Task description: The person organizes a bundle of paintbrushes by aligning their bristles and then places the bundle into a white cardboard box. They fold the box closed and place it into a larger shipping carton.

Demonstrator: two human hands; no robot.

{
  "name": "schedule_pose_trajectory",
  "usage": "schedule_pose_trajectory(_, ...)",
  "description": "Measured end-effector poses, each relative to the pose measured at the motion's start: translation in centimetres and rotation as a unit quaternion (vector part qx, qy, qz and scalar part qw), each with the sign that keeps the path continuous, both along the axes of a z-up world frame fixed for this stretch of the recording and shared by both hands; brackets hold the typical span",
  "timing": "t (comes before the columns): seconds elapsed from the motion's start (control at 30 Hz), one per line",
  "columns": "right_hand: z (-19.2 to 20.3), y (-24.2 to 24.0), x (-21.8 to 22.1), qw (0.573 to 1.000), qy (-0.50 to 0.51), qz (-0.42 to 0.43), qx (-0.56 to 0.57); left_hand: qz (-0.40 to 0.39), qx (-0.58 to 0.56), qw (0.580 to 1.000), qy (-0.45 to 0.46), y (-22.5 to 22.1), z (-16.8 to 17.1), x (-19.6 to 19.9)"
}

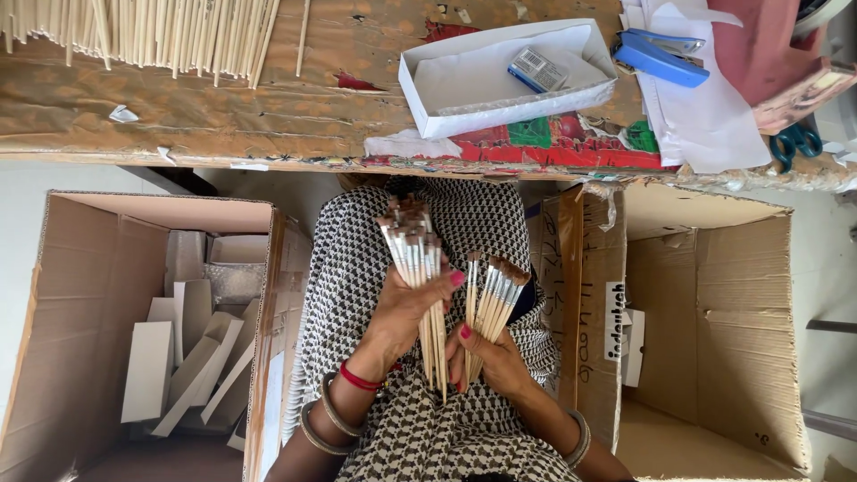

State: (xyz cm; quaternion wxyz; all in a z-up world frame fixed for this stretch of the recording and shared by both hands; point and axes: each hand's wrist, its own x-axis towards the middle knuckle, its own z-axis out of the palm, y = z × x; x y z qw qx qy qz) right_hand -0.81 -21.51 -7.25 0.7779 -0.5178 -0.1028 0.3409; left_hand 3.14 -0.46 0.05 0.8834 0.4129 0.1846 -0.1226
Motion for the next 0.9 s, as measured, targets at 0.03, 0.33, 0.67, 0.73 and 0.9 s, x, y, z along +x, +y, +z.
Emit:
schedule_pose_trajectory(0.03, -0.1, 0.0, -0.1, 1.000, 0.002, 0.007, 0.015, 0.000, -0.003, 1.000, -0.019, -0.4, 0.5, 0.0)
schedule_pose_trajectory(0.33, 1.3, -0.3, 0.9, 0.992, -0.089, 0.094, 0.002, -0.036, 0.116, 0.988, -0.091, 0.0, -1.5, 0.0)
schedule_pose_trajectory(0.67, 0.9, 0.0, 1.1, 0.995, 0.019, 0.078, -0.062, -0.113, 0.195, 0.966, -0.124, -0.5, 0.3, -0.2)
schedule_pose_trajectory(0.73, 0.0, -0.5, 0.9, 0.995, -0.021, 0.095, -0.029, -0.054, 0.231, 0.952, -0.192, -0.5, -1.1, -0.3)
schedule_pose_trajectory(0.9, 0.1, -0.8, 0.8, 0.994, -0.005, 0.071, -0.088, -0.042, 0.204, 0.966, -0.151, 0.3, -2.5, -0.6)
